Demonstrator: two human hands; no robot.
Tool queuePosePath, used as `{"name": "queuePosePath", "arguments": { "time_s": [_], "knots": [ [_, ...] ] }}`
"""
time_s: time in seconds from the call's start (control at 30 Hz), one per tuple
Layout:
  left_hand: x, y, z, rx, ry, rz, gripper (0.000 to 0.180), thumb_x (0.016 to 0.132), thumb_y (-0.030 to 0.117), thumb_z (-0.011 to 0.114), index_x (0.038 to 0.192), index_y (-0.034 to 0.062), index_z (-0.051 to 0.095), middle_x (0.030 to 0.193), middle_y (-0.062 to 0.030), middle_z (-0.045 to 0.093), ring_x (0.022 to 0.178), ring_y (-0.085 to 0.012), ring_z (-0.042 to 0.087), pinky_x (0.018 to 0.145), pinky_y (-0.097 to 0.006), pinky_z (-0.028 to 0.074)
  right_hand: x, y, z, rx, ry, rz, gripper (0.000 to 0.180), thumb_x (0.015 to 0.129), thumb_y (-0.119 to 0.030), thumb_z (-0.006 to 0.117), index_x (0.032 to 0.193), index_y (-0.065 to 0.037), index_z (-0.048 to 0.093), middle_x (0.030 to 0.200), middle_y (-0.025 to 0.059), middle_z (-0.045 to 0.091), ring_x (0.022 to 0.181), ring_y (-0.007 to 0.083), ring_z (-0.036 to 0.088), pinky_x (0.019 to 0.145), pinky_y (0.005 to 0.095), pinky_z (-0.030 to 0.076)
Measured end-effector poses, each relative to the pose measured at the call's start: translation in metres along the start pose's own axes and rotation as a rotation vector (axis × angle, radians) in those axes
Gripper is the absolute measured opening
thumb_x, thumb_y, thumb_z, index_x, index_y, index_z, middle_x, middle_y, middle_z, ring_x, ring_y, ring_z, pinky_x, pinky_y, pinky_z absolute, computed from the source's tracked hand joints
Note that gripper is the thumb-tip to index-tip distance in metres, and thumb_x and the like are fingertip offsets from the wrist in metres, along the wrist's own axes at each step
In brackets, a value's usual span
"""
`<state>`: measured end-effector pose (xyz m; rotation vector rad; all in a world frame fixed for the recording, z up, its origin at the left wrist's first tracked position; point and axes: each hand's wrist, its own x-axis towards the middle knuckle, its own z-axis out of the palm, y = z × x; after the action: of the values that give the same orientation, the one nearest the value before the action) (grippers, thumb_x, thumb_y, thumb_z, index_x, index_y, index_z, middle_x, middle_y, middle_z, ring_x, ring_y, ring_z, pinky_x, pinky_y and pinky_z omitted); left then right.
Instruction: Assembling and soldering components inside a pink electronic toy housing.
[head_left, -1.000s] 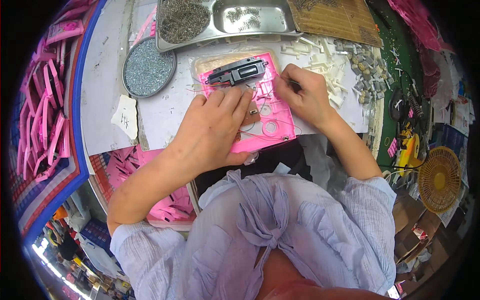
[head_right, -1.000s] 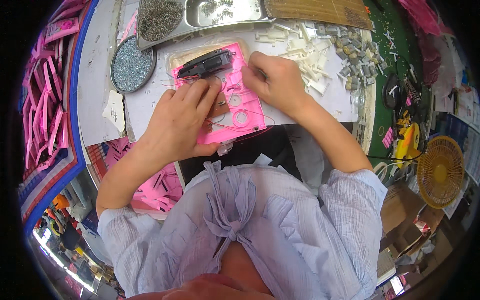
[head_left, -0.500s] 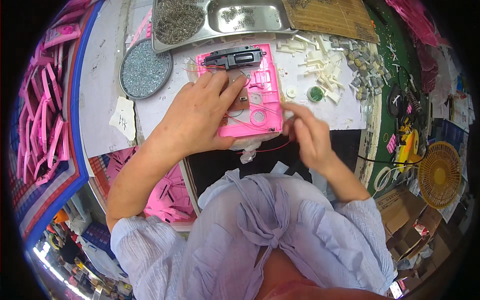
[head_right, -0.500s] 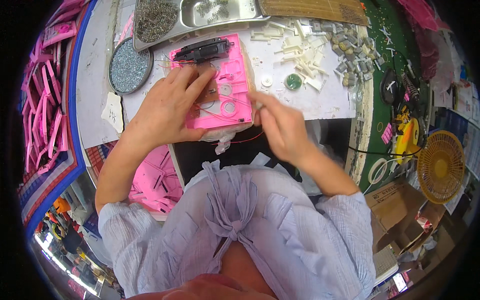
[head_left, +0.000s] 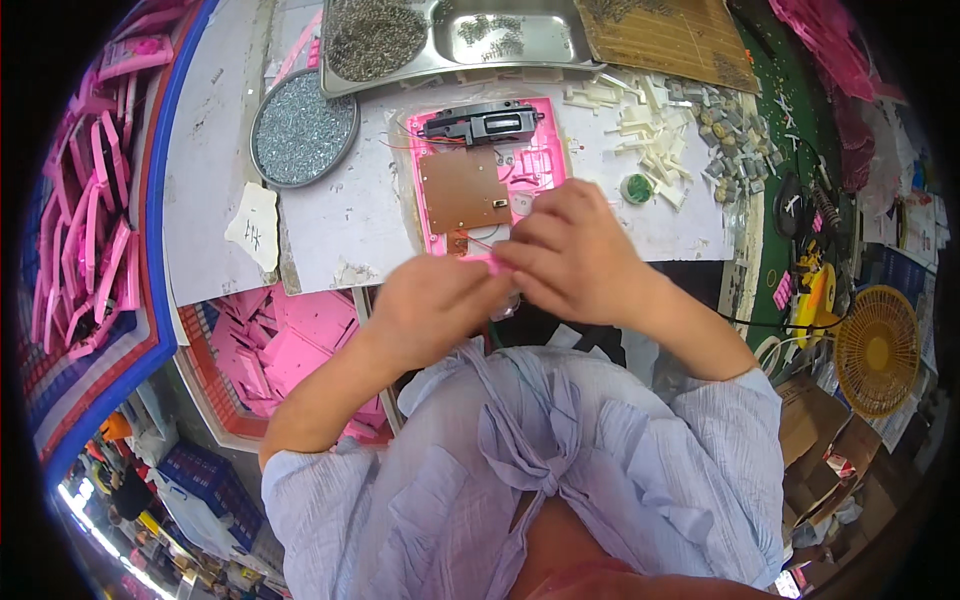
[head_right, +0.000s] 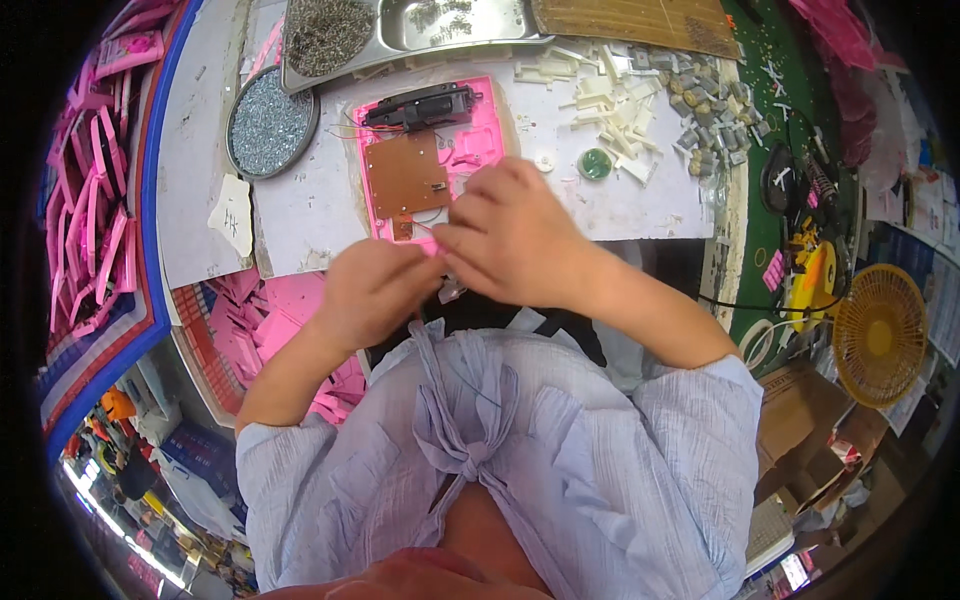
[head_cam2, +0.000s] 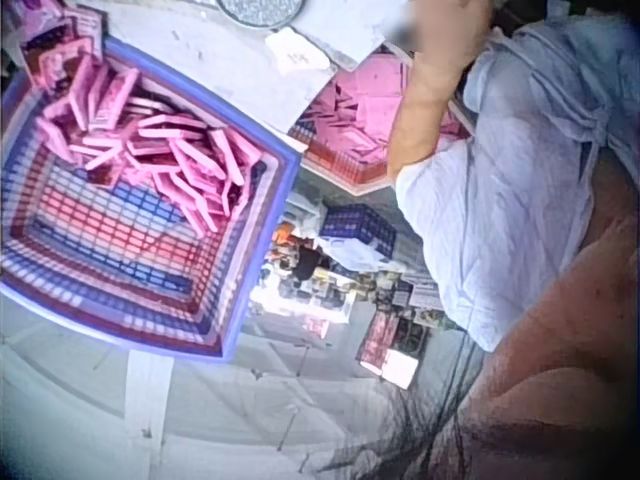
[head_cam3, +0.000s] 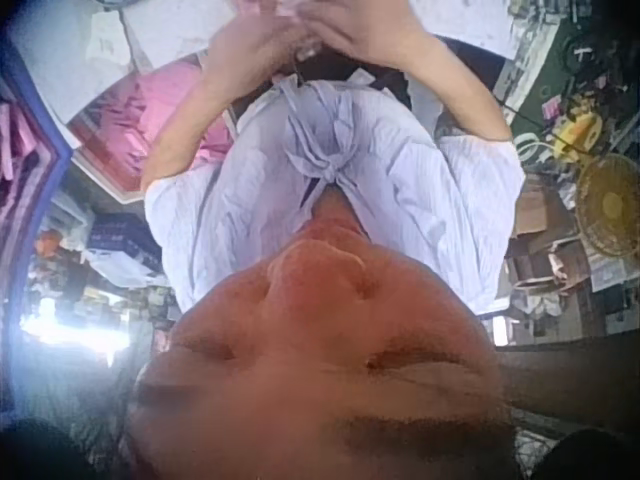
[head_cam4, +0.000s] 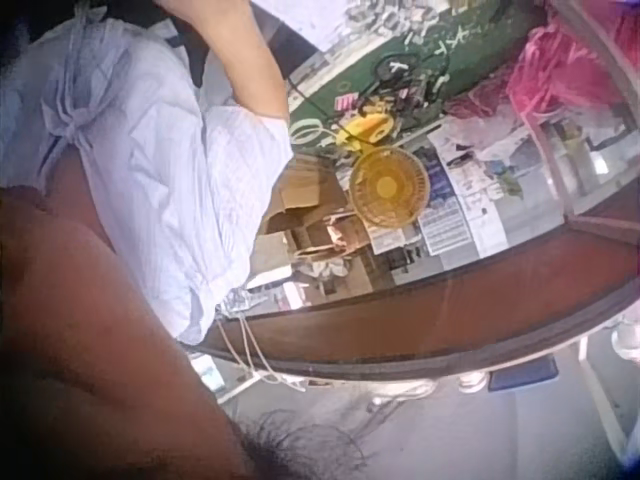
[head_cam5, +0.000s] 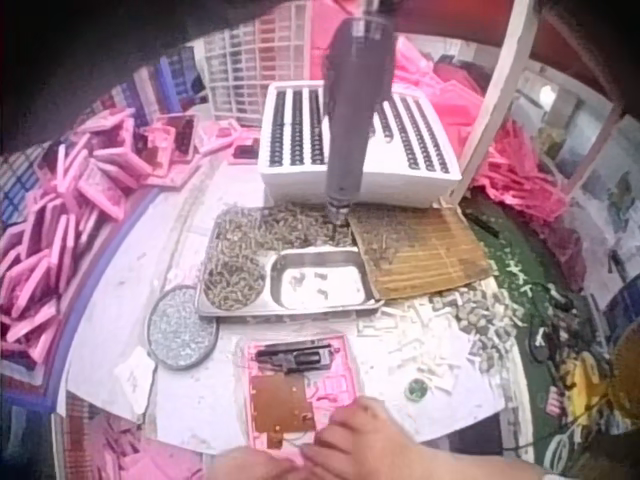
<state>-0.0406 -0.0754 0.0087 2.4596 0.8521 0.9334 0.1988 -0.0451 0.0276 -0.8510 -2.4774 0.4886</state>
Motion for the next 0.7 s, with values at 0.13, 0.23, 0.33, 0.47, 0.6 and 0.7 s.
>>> {"name": "queuePosePath", "arguments": {
  "time_s": [0.13, 0.23, 0.33, 0.47, 0.6, 0.7],
  "knots": [
    [-0.030, -0.005, -0.018, 0.102, 0.217, -0.350, 0.008, 0.081, 0.007, 0.076, 0.085, 0.0064, 0.069, 0.068, -0.0068, 0.056, 0.053, -0.0276, 0.055, 0.047, -0.040, 0.044, 0.011, -0.022, 0.024, -0.043, -0.007, 0.042, 0.039, 0.076, -0.017, 0.076, 0.113, -0.009, 0.070, 0.101, 0.0043, 0.063, 0.103, 0.0280, 0.057, 0.095, 0.0488, 0.043],
    [-0.060, 0.010, -0.009, 0.140, -0.026, -0.465, 0.013, 0.084, 0.010, 0.074, 0.079, 0.0073, 0.063, 0.072, -0.0082, 0.053, 0.060, -0.0264, 0.059, 0.053, -0.039, 0.048, 0.013, -0.034, 0.032, -0.041, -0.040, 0.081, 0.038, 0.076, -0.017, 0.077, 0.113, -0.009, 0.070, 0.101, 0.0044, 0.063, 0.103, 0.0277, 0.057, 0.095, 0.0481, 0.043],
    [-0.069, 0.030, 0.006, 0.103, -0.240, -0.485, 0.013, 0.086, 0.015, 0.073, 0.083, 0.0087, 0.063, 0.079, -0.0086, 0.056, 0.070, -0.0272, 0.063, 0.060, -0.039, 0.051, 0.012, -0.039, 0.040, -0.030, -0.028, 0.068, 0.037, 0.075, -0.019, 0.079, 0.110, -0.010, 0.070, 0.100, 0.0037, 0.063, 0.101, 0.0268, 0.058, 0.095, 0.0474, 0.043],
    [-0.072, 0.028, 0.004, -0.053, -0.371, -0.401, 0.015, 0.088, 0.020, 0.072, 0.094, 0.0080, 0.066, 0.087, -0.0107, 0.061, 0.078, -0.0300, 0.066, 0.066, -0.040, 0.054, 0.017, -0.043, 0.047, -0.030, -0.022, 0.051, 0.035, 0.074, -0.025, 0.082, 0.103, -0.012, 0.069, 0.100, 0.0026, 0.064, 0.098, 0.0253, 0.058, 0.092, 0.0466, 0.043],
    [-0.041, 0.015, -0.038, -0.211, -0.270, -0.490, 0.019, 0.085, 0.016, 0.076, 0.099, 0.0069, 0.067, 0.090, -0.0102, 0.063, 0.081, -0.0305, 0.065, 0.068, -0.040, 0.053, 0.019, -0.041, 0.052, -0.088, -0.030, 0.062, 0.034, 0.073, -0.028, 0.083, 0.099, -0.012, 0.067, 0.100, 0.0023, 0.064, 0.096, 0.0247, 0.058, 0.091, 0.0465, 0.042],
    [-0.035, -0.002, -0.025, -0.168, -0.097, -0.417, 0.023, 0.080, 0.009, 0.081, 0.099, 0.0073, 0.068, 0.092, -0.0095, 0.064, 0.080, -0.0300, 0.064, 0.067, -0.040, 0.051, 0.021, -0.038, 0.053, -0.128, 0.042, 0.035, 0.023, 0.077, -0.024, 0.078, 0.090, -0.010, 0.065, 0.097, 0.0051, 0.063, 0.095, 0.0262, 0.057, 0.090, 0.0459, 0.043]
  ]
}}
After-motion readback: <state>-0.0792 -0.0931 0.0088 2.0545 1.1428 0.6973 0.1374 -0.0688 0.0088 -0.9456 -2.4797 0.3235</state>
